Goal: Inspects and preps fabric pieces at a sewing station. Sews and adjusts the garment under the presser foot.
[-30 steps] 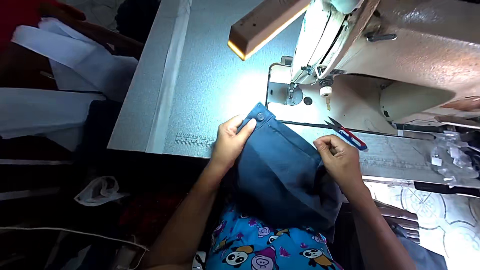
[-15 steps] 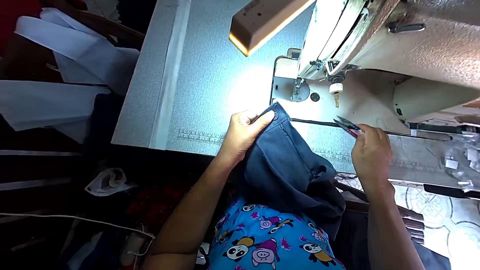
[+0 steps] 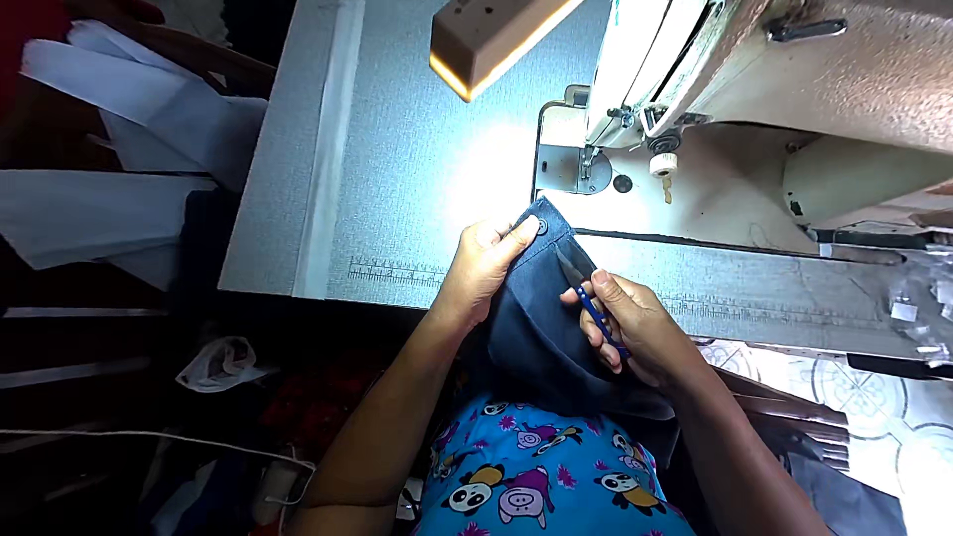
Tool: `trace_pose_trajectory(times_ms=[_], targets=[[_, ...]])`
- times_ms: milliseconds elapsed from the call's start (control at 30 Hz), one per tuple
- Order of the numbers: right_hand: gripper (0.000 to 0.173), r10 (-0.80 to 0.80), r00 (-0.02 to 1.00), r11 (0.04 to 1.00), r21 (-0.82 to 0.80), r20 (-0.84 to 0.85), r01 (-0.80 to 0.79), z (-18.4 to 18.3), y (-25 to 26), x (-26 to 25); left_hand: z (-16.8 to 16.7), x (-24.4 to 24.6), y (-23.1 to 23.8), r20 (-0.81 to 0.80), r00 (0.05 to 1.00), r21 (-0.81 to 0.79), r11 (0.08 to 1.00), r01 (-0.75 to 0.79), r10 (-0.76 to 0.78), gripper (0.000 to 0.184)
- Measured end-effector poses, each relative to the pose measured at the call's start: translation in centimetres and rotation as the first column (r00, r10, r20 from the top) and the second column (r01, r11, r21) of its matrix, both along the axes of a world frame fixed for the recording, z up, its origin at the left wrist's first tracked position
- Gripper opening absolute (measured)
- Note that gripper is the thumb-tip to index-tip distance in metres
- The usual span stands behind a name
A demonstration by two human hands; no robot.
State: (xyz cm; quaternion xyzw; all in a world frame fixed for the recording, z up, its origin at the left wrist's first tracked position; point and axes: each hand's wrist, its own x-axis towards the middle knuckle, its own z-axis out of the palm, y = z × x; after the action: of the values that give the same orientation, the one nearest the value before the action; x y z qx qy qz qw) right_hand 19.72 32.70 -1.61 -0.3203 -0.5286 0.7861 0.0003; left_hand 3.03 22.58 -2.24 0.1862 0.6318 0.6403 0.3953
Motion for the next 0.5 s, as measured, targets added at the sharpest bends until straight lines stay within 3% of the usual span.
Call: trace_pose_trajectory(times_ms=[300, 500], targets=[[0.043, -0.037, 0.999, 0.999, -0.016, -0.019, 0.037, -0.12, -0.02, -0.37, -0.19, -0.1, -0.77, -0.039, 0.994, -0.006, 0.995, 0.102, -0.102, 0.026], [0.043, -0.058, 0.998, 0.998, -0.016, -0.021, 0.057, -0.29, -0.03, -0.55, -0.21, 0.07, -0.67, -0.009, 0.997, -0.013, 0.997, 0.072, -0.072, 0.021]])
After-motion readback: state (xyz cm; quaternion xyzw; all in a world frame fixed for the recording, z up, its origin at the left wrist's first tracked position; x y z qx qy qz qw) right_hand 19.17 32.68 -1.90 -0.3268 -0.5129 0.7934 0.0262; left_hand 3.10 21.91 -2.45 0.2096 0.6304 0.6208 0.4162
